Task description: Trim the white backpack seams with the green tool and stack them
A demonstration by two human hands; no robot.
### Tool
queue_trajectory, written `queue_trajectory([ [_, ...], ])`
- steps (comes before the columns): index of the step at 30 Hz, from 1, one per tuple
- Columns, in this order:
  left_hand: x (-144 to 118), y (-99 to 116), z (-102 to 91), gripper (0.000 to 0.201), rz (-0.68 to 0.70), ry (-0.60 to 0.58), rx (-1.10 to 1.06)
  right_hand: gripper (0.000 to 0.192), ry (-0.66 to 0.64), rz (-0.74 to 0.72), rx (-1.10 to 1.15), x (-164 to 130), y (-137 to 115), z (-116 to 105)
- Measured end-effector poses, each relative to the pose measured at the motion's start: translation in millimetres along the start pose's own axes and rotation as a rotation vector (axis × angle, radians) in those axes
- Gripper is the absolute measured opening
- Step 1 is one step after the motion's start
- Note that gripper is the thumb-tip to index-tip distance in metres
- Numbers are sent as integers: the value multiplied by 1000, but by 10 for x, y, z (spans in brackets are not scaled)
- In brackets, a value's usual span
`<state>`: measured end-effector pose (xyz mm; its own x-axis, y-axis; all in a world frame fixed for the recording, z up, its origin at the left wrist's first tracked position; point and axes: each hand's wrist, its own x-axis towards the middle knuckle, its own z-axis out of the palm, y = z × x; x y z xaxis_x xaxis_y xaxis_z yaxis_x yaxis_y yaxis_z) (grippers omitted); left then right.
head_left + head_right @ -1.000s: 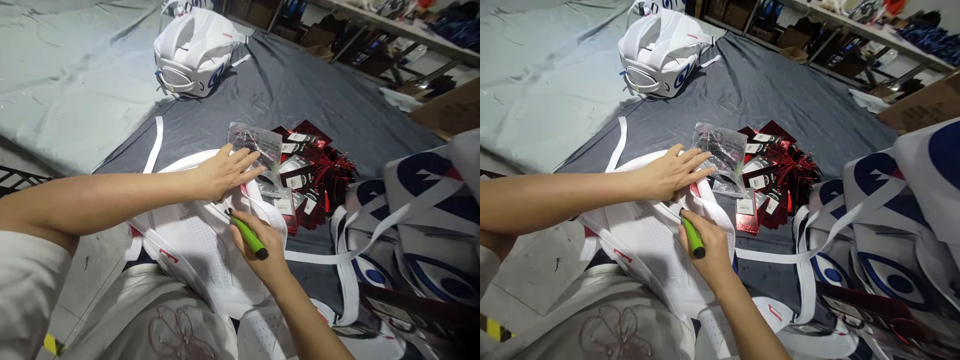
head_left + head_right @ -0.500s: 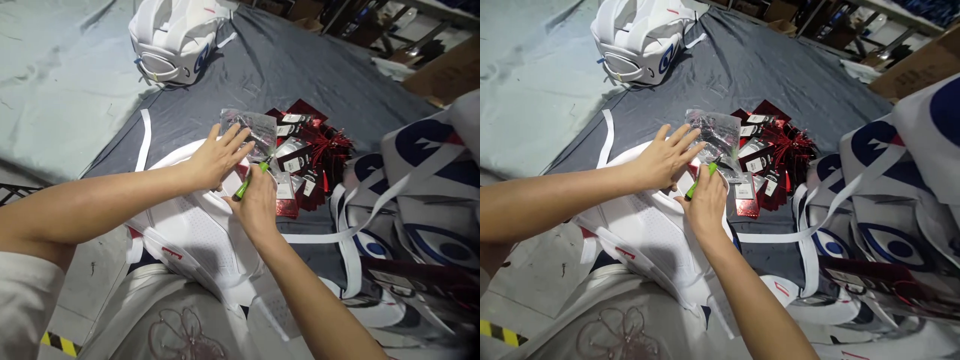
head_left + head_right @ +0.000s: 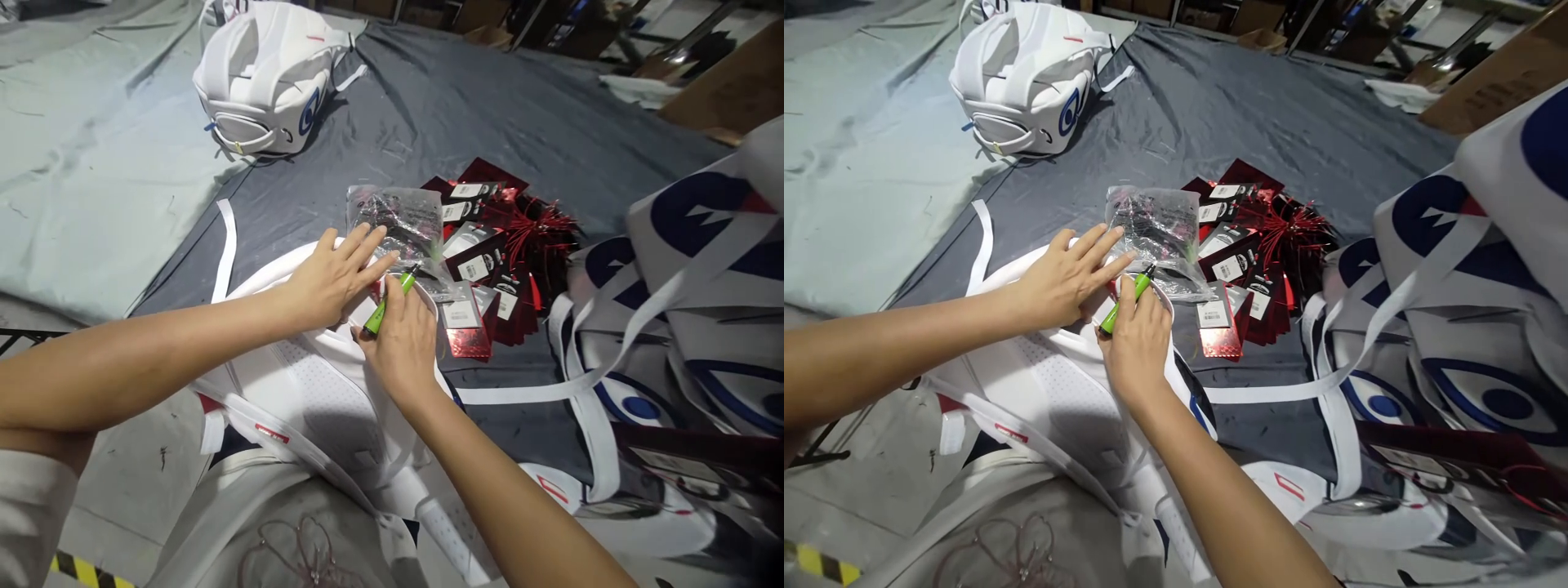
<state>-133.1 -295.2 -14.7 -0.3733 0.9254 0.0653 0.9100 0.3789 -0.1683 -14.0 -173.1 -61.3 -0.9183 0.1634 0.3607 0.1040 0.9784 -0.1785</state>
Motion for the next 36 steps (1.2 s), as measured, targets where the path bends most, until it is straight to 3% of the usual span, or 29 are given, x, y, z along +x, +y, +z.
queue_trajectory([
  [4, 1, 2, -14, 84, 4, 5, -6, 75, 3, -10, 13, 18, 20, 42],
  [8, -10, 9, -31, 92, -67, -28, 6, 65, 41, -54, 20, -17, 96, 0],
  [11, -15, 21, -45, 97, -115, -33, 23, 51, 162, -155, 109, -157, 210, -179],
  [14, 0, 30, -74, 92, -100, -44, 26, 39, 255, -195, 348, -308, 293, -435],
  [19, 25, 14, -123, 84, -109, -94, 11, 26, 30, -102, 648, -327, 220, -772],
  [23, 15, 5, -121, 90, -141, -75, 5, 32, 43, -86, 724, -271, 117, -901],
  [26, 20, 15, -133, 101, -205, -106, 3, 24, -116, -157, 708, -169, 113, -823],
  [28, 32, 19, -147, 97, -212, -133, -10, 16, -231, -171, 678, -79, 151, -704],
  [32, 53, 5, -148, 85, -167, -117, -21, 15, -291, -133, 632, 32, 234, -541],
  [36, 58, -16, -125, 81, -152, -105, 2, 23, -376, -252, 572, 66, 215, -568],
])
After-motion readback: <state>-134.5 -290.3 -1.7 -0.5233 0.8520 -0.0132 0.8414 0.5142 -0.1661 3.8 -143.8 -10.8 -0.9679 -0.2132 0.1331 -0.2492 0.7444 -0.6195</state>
